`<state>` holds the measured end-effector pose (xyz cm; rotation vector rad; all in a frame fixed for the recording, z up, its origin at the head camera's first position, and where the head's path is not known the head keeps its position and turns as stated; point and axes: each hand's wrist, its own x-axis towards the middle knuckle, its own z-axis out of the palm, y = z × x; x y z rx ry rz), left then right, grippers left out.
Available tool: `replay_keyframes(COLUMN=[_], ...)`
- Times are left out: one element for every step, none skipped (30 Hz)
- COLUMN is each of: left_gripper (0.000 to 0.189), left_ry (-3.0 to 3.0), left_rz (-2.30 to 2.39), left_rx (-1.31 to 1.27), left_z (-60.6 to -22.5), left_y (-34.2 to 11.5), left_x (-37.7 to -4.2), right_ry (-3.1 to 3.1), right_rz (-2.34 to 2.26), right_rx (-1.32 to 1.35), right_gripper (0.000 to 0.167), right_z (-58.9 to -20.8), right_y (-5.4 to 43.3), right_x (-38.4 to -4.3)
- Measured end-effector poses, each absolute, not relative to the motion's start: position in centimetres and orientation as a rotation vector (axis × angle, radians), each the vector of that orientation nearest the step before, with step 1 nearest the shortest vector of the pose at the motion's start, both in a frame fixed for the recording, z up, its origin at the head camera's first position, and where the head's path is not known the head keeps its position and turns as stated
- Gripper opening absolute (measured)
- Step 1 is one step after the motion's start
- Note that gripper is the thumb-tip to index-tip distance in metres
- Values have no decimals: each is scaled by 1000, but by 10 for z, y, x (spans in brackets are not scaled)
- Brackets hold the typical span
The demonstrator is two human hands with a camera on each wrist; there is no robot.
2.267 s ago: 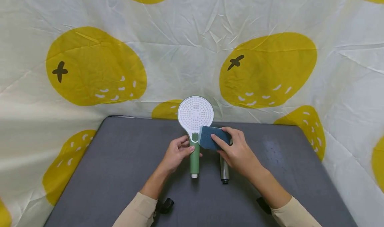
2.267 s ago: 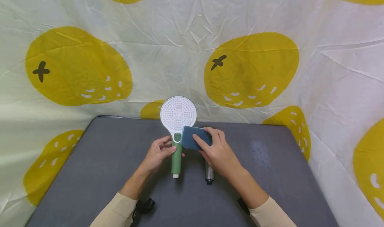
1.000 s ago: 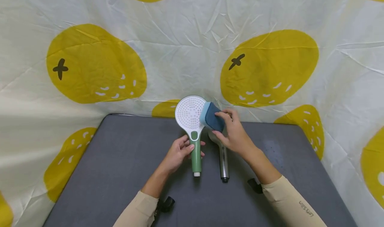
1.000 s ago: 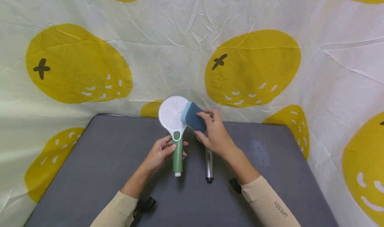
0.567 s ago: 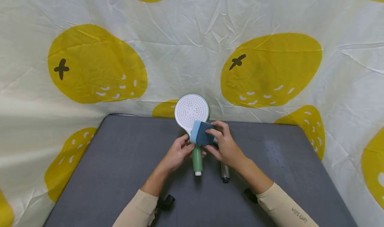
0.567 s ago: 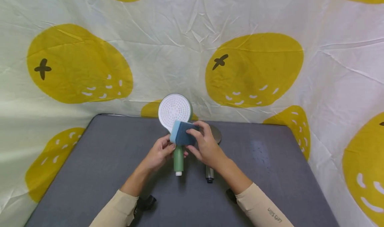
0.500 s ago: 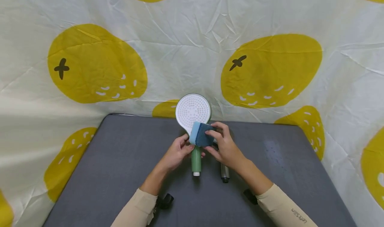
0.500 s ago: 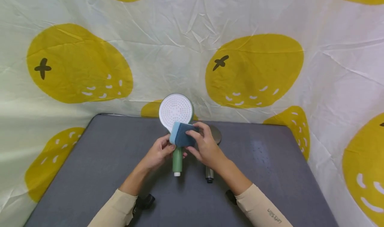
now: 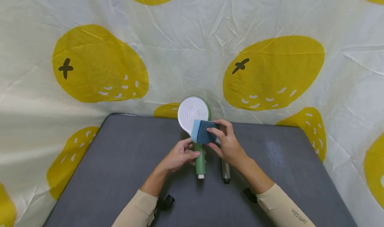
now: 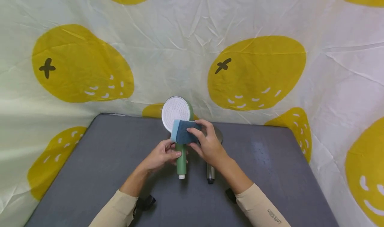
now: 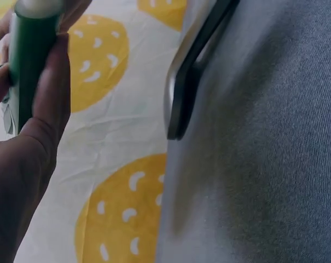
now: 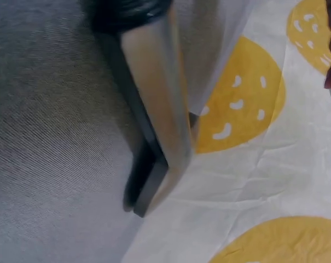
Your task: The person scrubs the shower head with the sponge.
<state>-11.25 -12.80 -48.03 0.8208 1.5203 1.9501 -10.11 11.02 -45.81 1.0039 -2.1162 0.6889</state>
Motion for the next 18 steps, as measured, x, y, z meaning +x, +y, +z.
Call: replay_keyframes(left_gripper=[51,52,53,53,52,52,51,50,49,48,48,48,49,49,50,51,52,53], left_ry=[1527,1531,1535,1538,1539,1544,1550,1556,1556,1557,1562,1567,1572,1577,1581,1583,1586,1586], left_rz=[1949,1950,1953,1961,1968,1976,1981,1985,1990,1993,1995,1998,1999,1999,1997,1996,1997,1999], left_rx=[819,819,817,816,812,805,801,794,788,788,788,795,802,811,825,837,846,856], left_z=[-481,-481,-481,-481,-481,-482,-482,-482,-482,-482,-483,-484,-485,-485,-485,-485,-485,-485], left_y=[-128,-127,-127,-127,-127,-127,-126,-126,-125,-125,-124,-124,-123,-122,-121,-121,-120,-119], left_x=[-112,-111,-111,-110,-110,-110,-110,-110,-111,-111,-111,-111,-111,-111,-111,-111,-111,-111], right_ry=[-2115,-2117,-2111,-2108,-2106,-2106,-2104,-2102,-2099,-2101,-2102,-2104,-2103,-2107,-2113,-2120,-2127,-2136], right_rz=[682,681,679,676,678,685,691,699,707,716,731,746,754,762,767,770,771,770], right_rx=[1001,995,993,986,970,945,913,878,844,810,779,755,736,723,715,710,709,710], right_gripper=[46,50,55,61,67,73,75,76,77,77,75,74,74,74,74,74,74,74], right_z=[-457,-456,-455,-453,-451,-448,-445,-442,-439,-436,-433,-431,-428,-427,-426,-426,-426,-427], right_y=[111,111,112,113,114,115,116,117,119,120,121,123,124,125,126,127,128,129], right_x=[-101,-102,-102,-103,-104,-105,-106,-108,-110,-111,-113,-114,-115,-116,-117,-117,-117,-117])
